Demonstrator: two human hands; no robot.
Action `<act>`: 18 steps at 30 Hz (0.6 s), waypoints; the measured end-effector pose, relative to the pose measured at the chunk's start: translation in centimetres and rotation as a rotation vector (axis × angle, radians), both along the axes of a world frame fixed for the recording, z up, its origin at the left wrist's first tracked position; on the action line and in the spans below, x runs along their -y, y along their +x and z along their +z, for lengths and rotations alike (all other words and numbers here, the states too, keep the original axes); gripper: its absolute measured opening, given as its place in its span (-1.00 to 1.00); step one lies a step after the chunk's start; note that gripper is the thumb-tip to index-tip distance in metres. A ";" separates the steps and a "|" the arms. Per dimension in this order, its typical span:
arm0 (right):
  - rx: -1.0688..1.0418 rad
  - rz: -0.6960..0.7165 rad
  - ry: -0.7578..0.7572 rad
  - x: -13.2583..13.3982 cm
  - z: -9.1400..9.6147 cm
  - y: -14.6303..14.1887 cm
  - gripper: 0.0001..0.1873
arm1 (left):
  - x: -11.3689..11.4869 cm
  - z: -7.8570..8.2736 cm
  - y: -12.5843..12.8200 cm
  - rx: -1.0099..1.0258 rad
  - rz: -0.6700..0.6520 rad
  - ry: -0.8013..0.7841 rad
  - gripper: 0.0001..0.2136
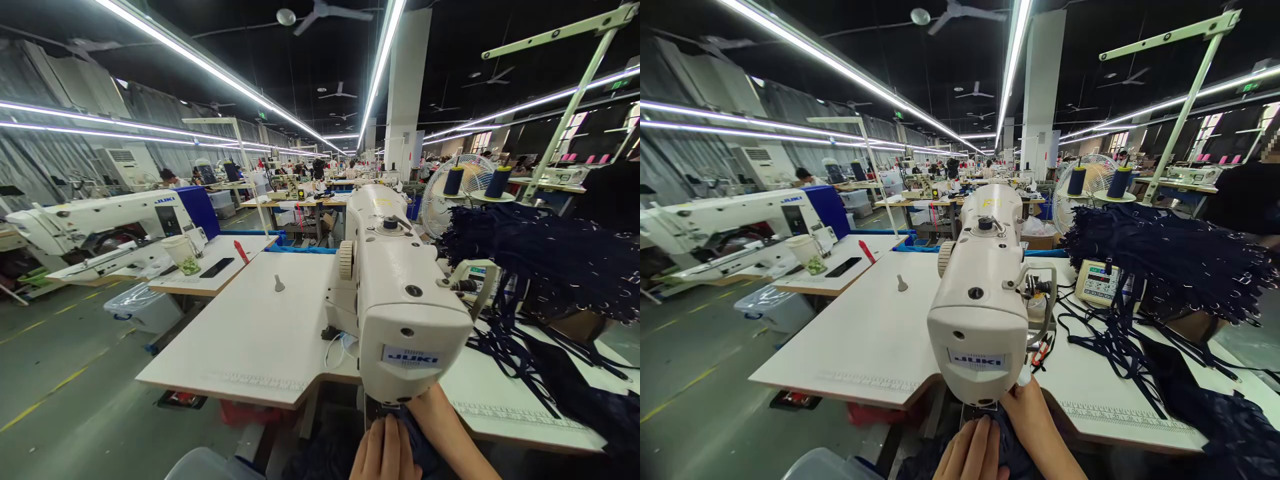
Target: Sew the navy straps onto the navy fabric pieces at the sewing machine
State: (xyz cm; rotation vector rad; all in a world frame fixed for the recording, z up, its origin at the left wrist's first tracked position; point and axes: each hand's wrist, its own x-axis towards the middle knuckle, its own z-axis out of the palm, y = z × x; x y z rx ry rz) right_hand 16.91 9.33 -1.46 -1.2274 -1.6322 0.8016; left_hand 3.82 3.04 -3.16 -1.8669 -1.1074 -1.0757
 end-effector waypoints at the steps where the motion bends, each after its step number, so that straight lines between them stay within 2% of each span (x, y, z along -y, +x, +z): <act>1: -0.003 0.003 0.000 0.0 0.2 -0.1 -0.70 | 0.0 0.0 0.0 -0.008 -0.001 -0.002 -0.56; 5: 0.013 -0.028 -0.009 -0.2 0.4 -0.2 -0.76 | 0.2 0.0 -0.2 -0.035 -0.017 -0.081 -0.58; 9: 0.032 -0.066 -0.004 -0.5 -0.2 0.0 -0.81 | 0.3 0.4 -0.2 -0.037 -0.012 -0.185 -0.54; 14: 0.040 -0.087 -0.001 -0.8 -1.2 0.1 -0.80 | 0.1 0.4 -0.1 -0.016 -0.007 -0.140 -0.56; 18: 0.037 -0.085 -0.007 -0.7 -1.3 0.2 -0.79 | -0.2 -0.6 0.6 0.066 -0.019 -0.101 -0.56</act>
